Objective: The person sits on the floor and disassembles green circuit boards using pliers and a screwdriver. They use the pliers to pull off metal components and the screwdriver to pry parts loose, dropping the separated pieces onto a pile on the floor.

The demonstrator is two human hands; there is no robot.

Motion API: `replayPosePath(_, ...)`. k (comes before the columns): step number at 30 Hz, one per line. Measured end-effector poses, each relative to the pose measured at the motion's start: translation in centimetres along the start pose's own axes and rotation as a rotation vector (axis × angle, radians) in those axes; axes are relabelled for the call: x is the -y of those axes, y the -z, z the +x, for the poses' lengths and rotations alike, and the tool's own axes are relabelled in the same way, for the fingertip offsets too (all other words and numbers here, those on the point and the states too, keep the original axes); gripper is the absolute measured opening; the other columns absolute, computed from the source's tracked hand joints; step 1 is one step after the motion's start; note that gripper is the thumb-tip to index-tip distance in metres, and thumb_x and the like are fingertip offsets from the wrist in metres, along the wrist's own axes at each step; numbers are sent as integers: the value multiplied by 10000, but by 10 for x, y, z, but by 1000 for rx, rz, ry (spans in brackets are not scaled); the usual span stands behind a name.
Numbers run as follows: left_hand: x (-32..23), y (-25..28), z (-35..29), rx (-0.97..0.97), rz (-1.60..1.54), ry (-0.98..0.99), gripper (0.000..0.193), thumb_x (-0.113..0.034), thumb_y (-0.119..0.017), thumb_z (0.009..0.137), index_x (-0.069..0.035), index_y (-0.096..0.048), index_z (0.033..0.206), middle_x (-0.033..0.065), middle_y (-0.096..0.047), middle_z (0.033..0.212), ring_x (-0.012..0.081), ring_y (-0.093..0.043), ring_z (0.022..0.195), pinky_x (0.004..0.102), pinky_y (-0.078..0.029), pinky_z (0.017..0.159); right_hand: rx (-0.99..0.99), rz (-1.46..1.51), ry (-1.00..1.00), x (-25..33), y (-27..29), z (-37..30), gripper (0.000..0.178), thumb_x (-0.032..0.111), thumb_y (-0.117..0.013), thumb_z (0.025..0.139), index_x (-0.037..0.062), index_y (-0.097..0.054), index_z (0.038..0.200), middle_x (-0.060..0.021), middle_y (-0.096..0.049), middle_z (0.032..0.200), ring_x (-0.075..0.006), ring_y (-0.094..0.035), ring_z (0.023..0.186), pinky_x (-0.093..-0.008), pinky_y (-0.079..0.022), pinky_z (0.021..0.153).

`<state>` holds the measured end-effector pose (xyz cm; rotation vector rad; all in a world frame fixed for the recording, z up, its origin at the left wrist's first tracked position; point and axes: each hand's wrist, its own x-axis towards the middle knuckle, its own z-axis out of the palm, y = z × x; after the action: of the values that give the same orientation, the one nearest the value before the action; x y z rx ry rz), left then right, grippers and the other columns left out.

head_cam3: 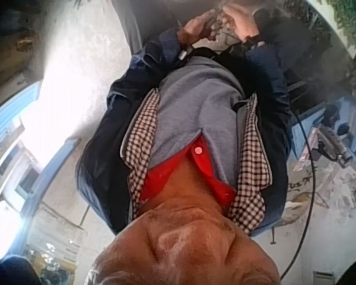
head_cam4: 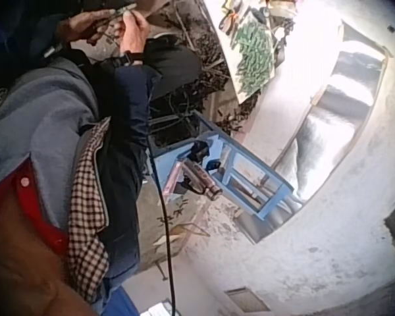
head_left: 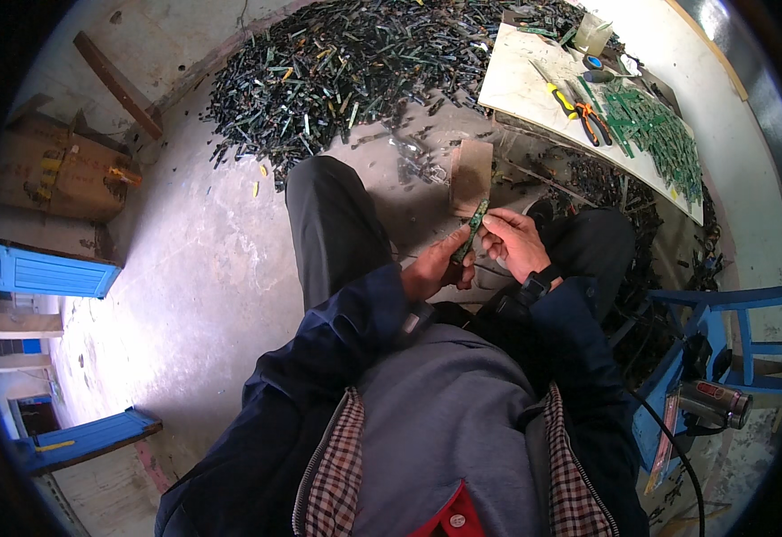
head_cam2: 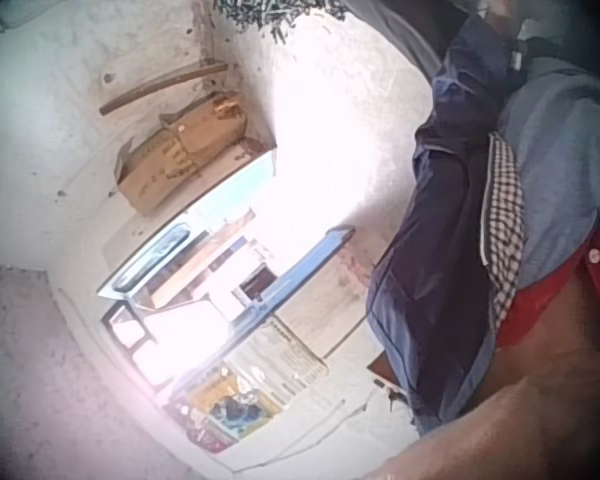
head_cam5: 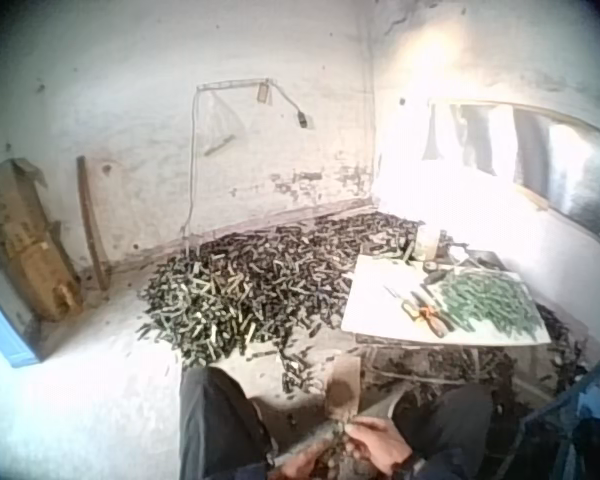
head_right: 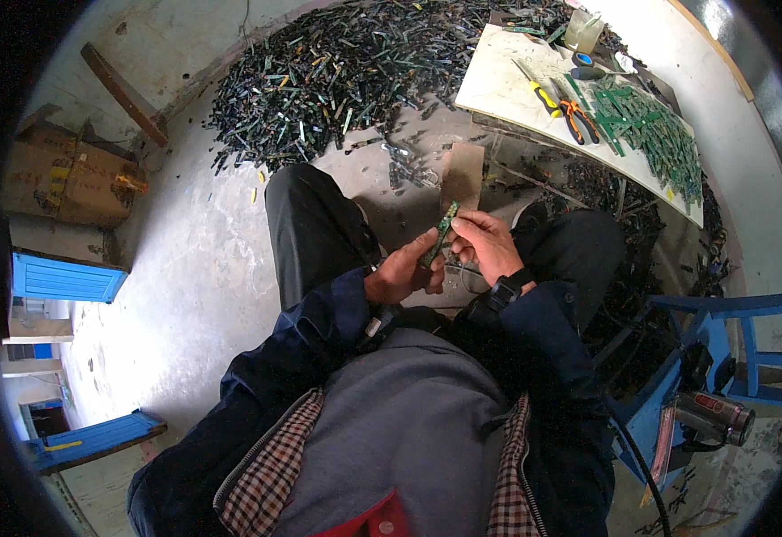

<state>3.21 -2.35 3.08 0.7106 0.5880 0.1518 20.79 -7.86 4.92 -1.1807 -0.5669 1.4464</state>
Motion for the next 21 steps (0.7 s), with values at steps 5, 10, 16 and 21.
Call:
replayPosePath(5,0,-1,1,-3,-26,21,530,-572,-315,965,-101,-477,784,68,-480,646,222,-475,648,348,-376,649,-5,17,9,-2,3,2,202,152,-594,921,1,-621,1052,-37,-639,817,-93,-587,626,-203,-442,497)
replayPosePath(10,-5,-8,-3,-23,-19,14,543,-577,-299,967,-100,-477,779,74,-491,651,216,-475,650,348,-381,644,7,50,4,-3,5,3,195,171,-601,922,18,-626,1039,-27,-633,806,-90,-581,620,-199,-444,496)
replayPosePath(16,0,-2,-1,3,181,15,547,-576,-320,964,-93,-482,767,76,-522,666,198,-492,617,318,-392,593,-62,-40,27,4,2,-1,195,193,-600,928,27,-620,1028,-11,-613,783,-77,-550,604,-198,-437,505)
replayPosePath(21,1,0,0,-51,154,-5,529,-555,-380,958,-74,-515,785,74,-537,678,191,-517,622,312,-409,571,0,-32,68,5,5,-2,190,189,-584,939,33,-617,1041,-5,-607,782,-71,-551,630,-203,-441,522)
